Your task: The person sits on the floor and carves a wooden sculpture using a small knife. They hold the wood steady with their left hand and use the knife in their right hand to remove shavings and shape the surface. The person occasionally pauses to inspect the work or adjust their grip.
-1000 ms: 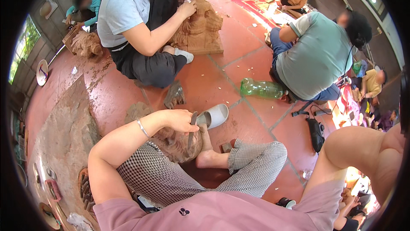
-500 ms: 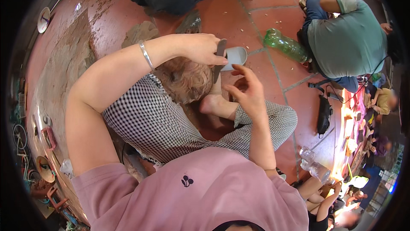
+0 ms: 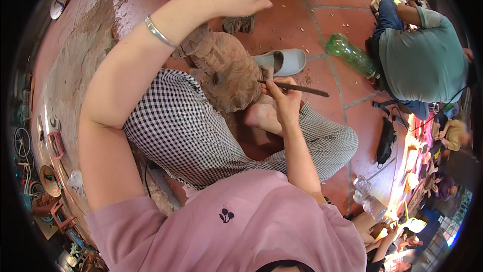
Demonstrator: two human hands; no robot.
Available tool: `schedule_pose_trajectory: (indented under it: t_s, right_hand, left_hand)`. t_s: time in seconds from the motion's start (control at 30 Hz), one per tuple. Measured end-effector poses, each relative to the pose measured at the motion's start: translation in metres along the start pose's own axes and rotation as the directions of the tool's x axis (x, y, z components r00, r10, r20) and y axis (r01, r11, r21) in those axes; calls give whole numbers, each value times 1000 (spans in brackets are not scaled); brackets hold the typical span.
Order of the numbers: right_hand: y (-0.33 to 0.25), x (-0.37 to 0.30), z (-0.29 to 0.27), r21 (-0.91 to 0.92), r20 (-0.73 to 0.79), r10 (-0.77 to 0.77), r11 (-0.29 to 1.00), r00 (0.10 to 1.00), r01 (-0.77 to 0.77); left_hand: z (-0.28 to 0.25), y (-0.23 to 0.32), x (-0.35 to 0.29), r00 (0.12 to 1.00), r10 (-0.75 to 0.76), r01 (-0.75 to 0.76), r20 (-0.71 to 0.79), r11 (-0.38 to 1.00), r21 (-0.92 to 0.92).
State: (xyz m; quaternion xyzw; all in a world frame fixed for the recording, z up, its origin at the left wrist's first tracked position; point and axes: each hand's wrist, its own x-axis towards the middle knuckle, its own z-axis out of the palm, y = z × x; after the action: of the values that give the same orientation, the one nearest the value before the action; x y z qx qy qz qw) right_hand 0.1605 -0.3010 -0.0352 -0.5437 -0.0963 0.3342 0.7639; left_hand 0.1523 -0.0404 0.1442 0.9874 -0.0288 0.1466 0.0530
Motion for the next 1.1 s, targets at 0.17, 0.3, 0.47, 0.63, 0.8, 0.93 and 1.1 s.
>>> schedule_pose_trajectory:
  t_s: [0.17, 0.3, 0.47, 0.63, 0.8, 0.93, 1.1]
  right_hand:
    - [22, 11, 10, 91, -7, 39, 995, 999, -38]
    - [28, 19, 19, 24, -9, 106, 994, 994, -105]
    - [37, 24, 33, -137, 23, 60, 989, 998, -56]
    - [33, 33, 17, -628, 113, -230, 737, 967, 249]
    - [8, 28, 29, -563, 157, -174, 793, 972, 233]
    - [46, 29, 32, -590, 161, -390, 699, 907, 405]
    - [40, 40, 10, -586, 170, -149, 780, 974, 221]
  left_hand:
    - [34, -45, -15, 923, -104, 141, 371, 987, -75]
    - [34, -39, -12, 878, -97, 174, 469, 977, -125]
    - [30, -46, -15, 867, -80, 177, 492, 972, -152]
    - [52, -53, 2, 946, 163, -77, 279, 952, -296]
    - [15, -34, -7, 921, -15, 179, 390, 904, -387]
    - [9, -25, -9, 875, -108, 322, 471, 858, -400]
    - [11, -23, -4, 864, -104, 327, 493, 861, -391]
